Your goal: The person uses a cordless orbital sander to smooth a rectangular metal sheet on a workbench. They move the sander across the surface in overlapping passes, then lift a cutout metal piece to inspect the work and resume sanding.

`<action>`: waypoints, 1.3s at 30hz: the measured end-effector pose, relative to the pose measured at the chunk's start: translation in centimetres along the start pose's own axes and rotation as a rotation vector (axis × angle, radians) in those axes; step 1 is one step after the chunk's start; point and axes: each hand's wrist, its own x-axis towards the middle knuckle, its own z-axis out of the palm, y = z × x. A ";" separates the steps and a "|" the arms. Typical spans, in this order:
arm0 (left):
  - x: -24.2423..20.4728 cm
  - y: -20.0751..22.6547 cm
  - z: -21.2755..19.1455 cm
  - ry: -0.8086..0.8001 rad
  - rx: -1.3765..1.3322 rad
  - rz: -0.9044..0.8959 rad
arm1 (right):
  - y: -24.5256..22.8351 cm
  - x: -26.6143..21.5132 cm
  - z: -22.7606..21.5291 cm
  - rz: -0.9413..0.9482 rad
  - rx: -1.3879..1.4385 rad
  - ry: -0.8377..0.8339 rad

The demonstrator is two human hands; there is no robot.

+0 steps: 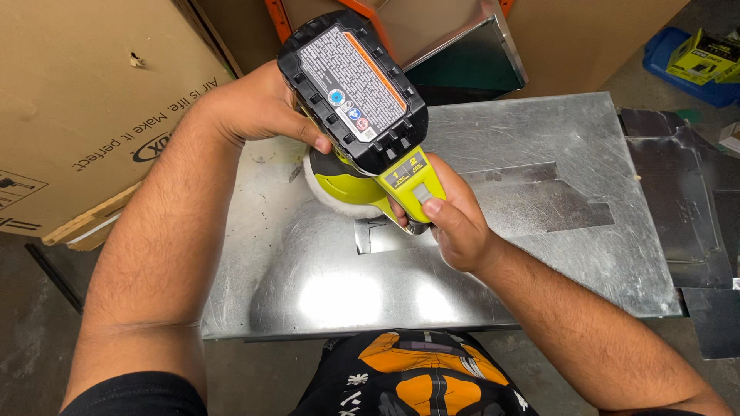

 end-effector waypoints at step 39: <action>-9.2 -8.6 19.1 -0.065 0.953 -0.324 | 2.7 -7.7 -7.0 -0.241 -0.245 0.774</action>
